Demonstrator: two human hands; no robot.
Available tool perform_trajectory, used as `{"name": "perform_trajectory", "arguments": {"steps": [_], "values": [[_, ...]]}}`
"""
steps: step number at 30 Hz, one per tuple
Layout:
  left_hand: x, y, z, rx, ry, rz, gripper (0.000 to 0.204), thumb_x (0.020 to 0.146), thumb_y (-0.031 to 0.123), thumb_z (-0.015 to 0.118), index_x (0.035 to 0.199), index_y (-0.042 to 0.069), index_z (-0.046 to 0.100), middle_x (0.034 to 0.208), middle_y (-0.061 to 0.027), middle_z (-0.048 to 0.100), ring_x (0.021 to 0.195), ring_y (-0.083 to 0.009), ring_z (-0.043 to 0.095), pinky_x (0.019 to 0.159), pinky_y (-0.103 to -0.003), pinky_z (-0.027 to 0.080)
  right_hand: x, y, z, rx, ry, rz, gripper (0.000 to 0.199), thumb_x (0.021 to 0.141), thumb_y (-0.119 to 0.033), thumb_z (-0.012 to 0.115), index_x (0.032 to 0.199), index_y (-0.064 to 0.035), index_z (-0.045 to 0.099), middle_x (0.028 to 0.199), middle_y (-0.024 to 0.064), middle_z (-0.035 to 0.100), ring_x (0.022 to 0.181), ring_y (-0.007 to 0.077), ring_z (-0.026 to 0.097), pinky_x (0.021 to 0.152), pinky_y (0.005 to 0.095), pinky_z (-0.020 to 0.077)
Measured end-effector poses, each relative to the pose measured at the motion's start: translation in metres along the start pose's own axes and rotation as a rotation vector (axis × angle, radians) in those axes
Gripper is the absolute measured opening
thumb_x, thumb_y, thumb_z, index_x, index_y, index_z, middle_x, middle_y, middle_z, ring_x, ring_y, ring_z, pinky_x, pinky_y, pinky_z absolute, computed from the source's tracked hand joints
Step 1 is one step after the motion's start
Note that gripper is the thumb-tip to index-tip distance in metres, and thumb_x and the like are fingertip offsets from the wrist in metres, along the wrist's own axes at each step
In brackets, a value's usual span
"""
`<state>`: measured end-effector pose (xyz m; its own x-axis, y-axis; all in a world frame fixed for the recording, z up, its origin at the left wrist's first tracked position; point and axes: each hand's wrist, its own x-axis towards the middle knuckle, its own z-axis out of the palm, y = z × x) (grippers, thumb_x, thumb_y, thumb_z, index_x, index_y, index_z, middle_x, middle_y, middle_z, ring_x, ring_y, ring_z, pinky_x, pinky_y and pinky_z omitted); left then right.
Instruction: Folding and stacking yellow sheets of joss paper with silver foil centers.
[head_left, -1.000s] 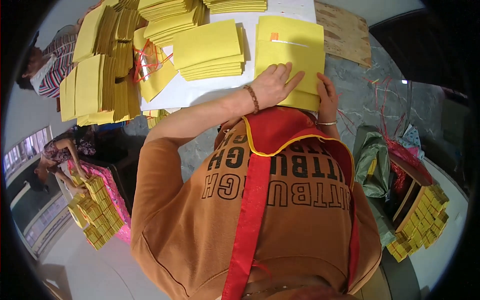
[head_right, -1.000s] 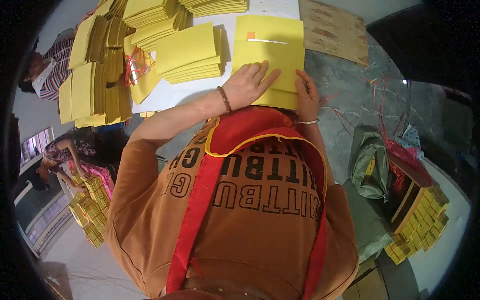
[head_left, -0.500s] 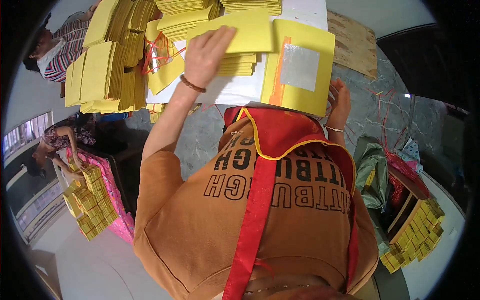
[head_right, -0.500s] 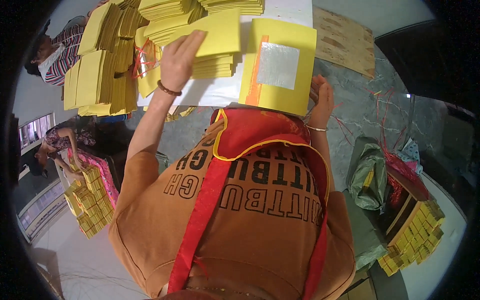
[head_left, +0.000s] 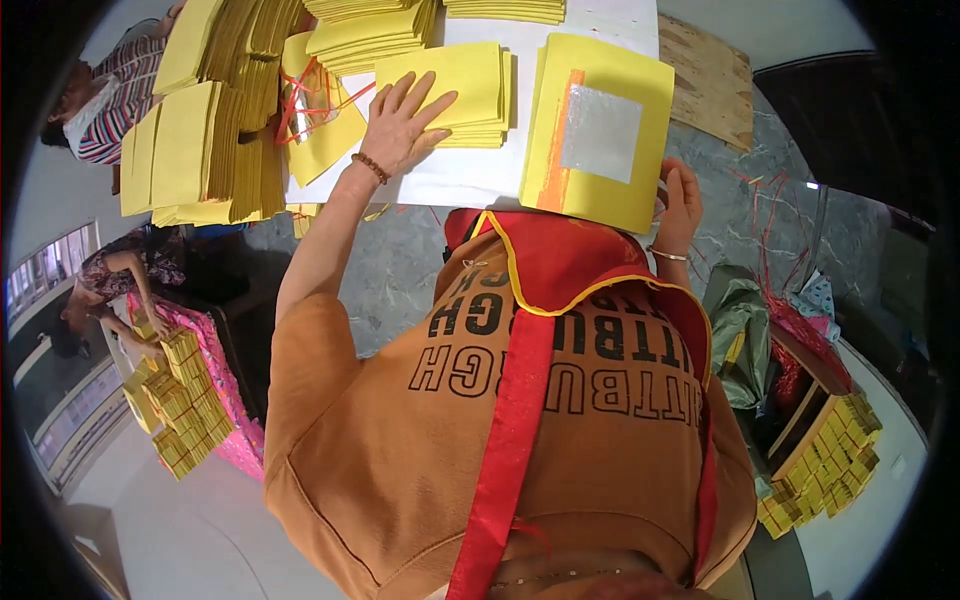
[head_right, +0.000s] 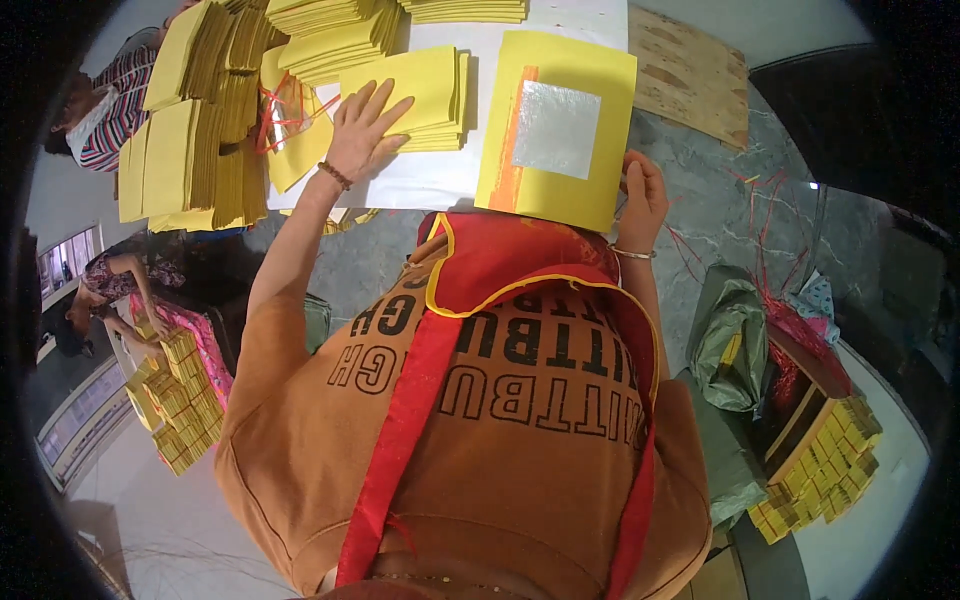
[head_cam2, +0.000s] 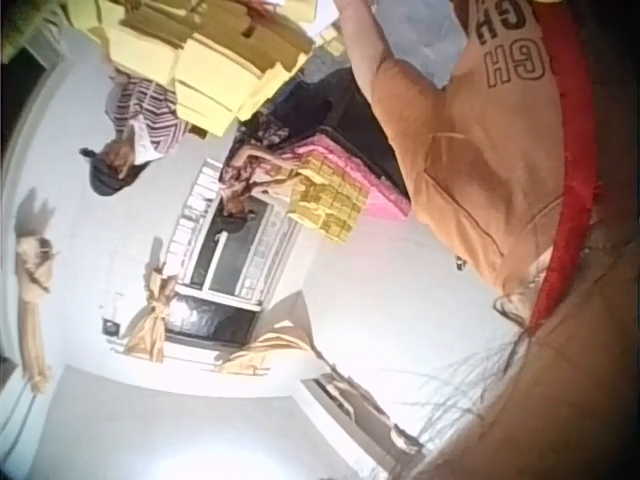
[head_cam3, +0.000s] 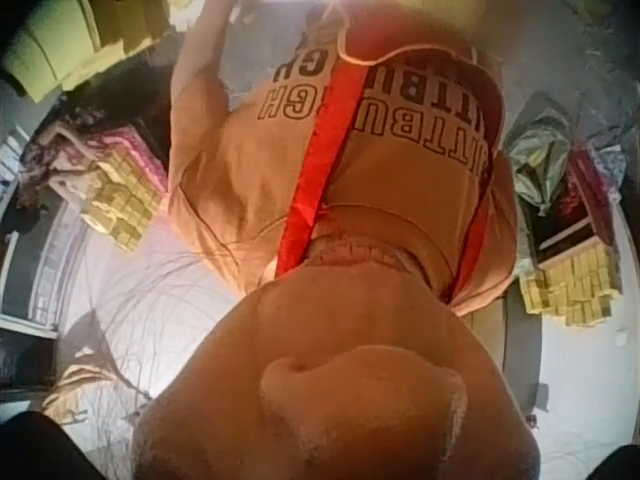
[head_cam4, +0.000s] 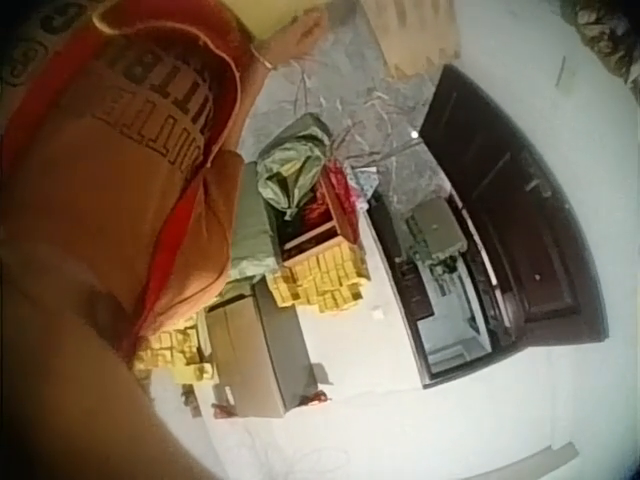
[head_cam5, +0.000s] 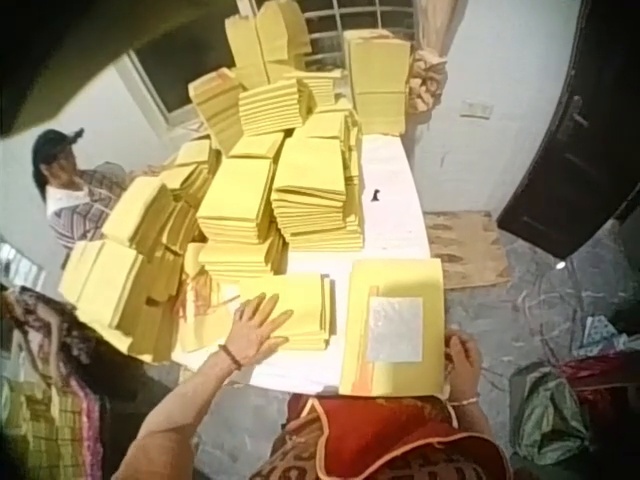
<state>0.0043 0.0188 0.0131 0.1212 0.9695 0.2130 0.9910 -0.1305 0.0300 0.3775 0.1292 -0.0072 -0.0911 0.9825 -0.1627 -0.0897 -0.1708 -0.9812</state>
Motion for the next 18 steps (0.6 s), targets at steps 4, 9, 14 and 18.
{"name": "perform_trajectory", "arguments": {"steps": [4,9,14,18], "values": [[-0.001,-0.003,0.009,0.016,-0.012,-0.001,0.050,0.084,0.049,0.047,0.131,0.030,0.041,0.139,-0.0071,0.033,0.125,-0.0298,0.032,0.101,-0.047,0.023,0.001,0.011,-0.002,-0.047,-0.052,-0.088,0.022,0.090,-0.014,0.052,0.108,-0.0023,0.057,0.104,0.0060,0.059,0.095,0.0147,0.056,0.078,0.0257,0.0459],[0.006,-0.006,-0.011,-0.017,-0.075,0.017,0.048,0.087,0.048,0.043,0.130,0.028,0.043,0.137,-0.0074,0.037,0.123,-0.0292,0.034,0.100,-0.045,0.026,-0.007,-0.004,0.003,-0.259,-0.125,-0.302,0.023,0.081,-0.012,0.061,0.104,-0.0064,0.060,0.117,0.0082,0.048,0.104,0.0175,0.049,0.083,0.0276,0.0429],[0.022,-0.006,-0.032,-0.122,-0.096,-0.030,0.043,0.089,0.045,0.040,0.123,0.022,0.051,0.128,-0.0085,0.047,0.117,-0.0272,0.041,0.096,-0.042,0.031,-0.009,0.001,-0.005,-0.392,-0.152,-0.284,0.026,0.076,-0.014,0.066,0.101,-0.0083,0.062,0.118,0.0092,0.047,0.107,0.0207,0.048,0.086,0.0315,0.0413],[0.036,0.020,-0.045,0.008,0.042,0.011,0.036,0.088,0.038,0.047,0.117,0.019,0.056,0.121,-0.0075,0.052,0.112,-0.0255,0.045,0.090,-0.040,0.035,-0.013,0.004,-0.002,-0.478,-0.179,-0.261,0.029,0.074,-0.016,0.069,0.101,-0.0086,0.062,0.120,0.0107,0.046,0.109,0.0234,0.046,0.088,0.0325,0.0400]]}}
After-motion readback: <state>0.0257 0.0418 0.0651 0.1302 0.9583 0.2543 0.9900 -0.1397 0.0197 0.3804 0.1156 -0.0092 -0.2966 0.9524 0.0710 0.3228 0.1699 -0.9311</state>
